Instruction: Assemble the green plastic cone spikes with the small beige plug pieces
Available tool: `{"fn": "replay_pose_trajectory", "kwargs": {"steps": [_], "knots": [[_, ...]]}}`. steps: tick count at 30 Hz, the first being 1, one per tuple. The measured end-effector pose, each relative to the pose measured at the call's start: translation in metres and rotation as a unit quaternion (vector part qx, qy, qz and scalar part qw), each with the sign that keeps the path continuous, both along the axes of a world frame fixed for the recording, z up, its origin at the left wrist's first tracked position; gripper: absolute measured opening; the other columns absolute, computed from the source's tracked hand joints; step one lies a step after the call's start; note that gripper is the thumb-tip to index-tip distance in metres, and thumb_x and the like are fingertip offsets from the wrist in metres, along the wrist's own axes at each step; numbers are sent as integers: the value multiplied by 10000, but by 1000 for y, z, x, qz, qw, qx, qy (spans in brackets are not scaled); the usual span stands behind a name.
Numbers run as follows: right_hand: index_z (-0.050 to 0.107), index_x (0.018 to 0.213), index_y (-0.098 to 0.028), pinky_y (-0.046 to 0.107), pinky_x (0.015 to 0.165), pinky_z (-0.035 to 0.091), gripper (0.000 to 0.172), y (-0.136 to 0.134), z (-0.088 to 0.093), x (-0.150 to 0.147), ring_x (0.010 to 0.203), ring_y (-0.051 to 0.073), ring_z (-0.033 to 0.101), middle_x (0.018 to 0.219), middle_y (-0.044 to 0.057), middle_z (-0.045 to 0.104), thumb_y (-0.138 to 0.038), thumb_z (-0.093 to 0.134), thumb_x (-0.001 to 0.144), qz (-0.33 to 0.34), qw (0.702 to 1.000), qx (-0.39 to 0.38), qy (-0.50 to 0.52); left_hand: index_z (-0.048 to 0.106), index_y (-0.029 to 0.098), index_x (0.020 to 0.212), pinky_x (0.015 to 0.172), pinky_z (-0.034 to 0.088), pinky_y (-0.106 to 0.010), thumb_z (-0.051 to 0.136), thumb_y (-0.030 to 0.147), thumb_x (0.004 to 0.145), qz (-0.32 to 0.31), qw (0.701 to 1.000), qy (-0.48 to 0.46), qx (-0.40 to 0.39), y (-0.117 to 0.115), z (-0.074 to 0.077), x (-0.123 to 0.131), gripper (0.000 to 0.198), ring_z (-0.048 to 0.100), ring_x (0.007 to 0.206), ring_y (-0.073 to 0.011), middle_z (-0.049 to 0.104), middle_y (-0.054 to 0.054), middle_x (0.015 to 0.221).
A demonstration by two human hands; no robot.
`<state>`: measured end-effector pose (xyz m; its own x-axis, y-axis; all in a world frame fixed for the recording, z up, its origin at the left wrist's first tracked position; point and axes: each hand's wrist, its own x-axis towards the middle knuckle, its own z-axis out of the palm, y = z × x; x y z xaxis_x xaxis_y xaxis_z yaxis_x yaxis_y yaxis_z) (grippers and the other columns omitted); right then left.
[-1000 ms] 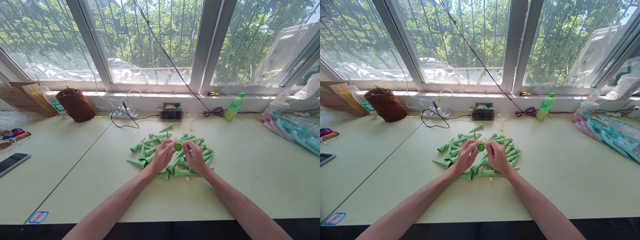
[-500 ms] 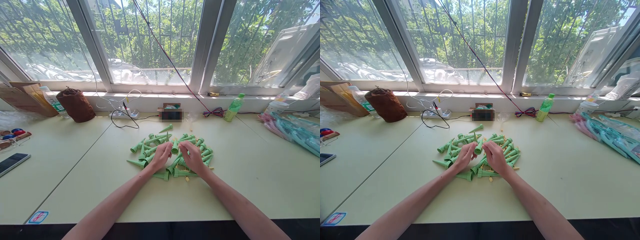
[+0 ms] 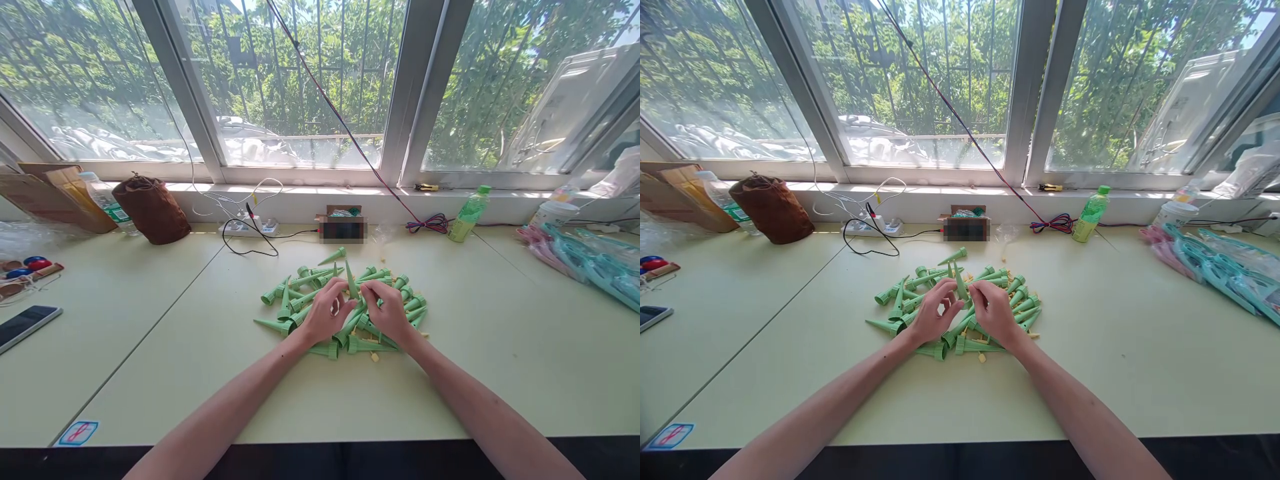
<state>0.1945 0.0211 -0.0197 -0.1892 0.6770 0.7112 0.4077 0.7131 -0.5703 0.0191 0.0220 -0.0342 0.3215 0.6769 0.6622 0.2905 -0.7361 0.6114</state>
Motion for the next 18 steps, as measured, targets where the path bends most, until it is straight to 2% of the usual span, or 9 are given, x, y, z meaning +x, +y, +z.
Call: {"fn": "replay_pose_trajectory", "kwargs": {"steps": [8, 14, 18], "knots": [[556, 809, -203, 243, 526, 369, 208, -1, -3, 1, 529, 121, 440, 634, -18, 534, -286, 483, 986, -5, 999, -35, 7, 531, 188, 1105, 454, 434, -170, 568, 220, 941, 3, 999, 11, 52, 1, 2, -1, 171, 505, 592, -56, 534, -64, 1009], [539, 884, -209, 245, 523, 406, 164, -2, -6, -1, 551, 131, 517, 688, -4, 588, -336, 500, 980, -4, 997, -66, 37, 544, 178, 1072, 475, 451, -170, 565, 197, 944, 3, 998, 9, 56, 2, 4, -1, 131, 494, 595, -56, 528, -53, 976], [526, 835, -210, 243, 508, 391, 197, -2, -4, 0, 514, 121, 488, 637, -23, 552, -339, 495, 982, -10, 997, -69, 28, 548, 191, 1112, 475, 444, -178, 551, 210, 956, 12, 997, 23, 77, 2, 1, -2, 156, 496, 591, -58, 541, -66, 1011]]}}
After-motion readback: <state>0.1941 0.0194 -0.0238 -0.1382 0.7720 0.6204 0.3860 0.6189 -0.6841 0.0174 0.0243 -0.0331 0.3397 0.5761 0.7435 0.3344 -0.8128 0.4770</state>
